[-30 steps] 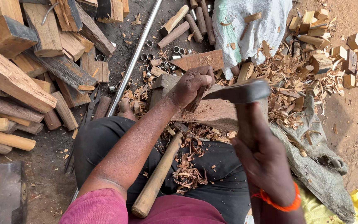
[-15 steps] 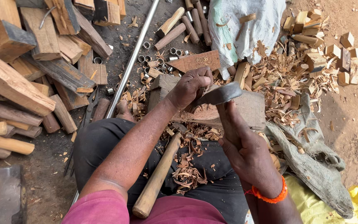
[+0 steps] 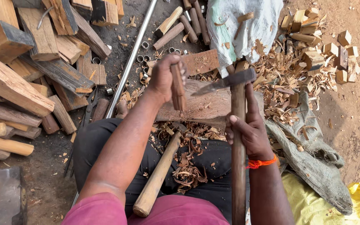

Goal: The person sits on the ground and uses a hammer and chisel to carve a small piece of wood held between their legs. They repeatedly strike the chisel to shape the wood, with wood shavings accumulating around the work area.

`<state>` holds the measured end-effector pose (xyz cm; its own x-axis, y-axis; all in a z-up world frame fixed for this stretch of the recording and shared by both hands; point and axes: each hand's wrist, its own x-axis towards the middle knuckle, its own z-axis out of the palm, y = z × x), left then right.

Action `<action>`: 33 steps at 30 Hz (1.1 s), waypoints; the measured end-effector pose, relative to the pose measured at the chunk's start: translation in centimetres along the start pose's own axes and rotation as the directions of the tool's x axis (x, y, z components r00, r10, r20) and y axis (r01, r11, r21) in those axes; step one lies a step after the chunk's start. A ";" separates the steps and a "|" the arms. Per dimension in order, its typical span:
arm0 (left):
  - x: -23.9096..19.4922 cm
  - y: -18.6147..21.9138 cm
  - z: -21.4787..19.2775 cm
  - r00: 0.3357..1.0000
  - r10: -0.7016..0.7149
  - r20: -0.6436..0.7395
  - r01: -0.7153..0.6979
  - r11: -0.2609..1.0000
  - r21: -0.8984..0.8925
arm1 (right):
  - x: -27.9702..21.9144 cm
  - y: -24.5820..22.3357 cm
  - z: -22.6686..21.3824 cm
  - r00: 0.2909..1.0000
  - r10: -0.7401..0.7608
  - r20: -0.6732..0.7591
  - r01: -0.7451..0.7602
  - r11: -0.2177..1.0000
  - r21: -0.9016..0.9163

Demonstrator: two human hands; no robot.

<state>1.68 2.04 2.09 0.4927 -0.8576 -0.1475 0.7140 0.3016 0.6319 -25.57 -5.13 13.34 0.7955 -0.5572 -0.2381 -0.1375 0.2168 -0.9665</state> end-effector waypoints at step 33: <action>4.2 -1.4 -7.6 0.924 -0.035 -0.381 0.326 0.595 0.735 | -3.4 16.9 -17.6 0.763 0.049 -0.644 -0.331 0.887 -0.324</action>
<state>6.54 1.22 -5.17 0.6202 -0.6437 -0.4483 0.2198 -0.4060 0.8870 -40.97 -13.67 -3.91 0.2202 -0.9309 -0.2913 -0.5758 0.1170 -0.8092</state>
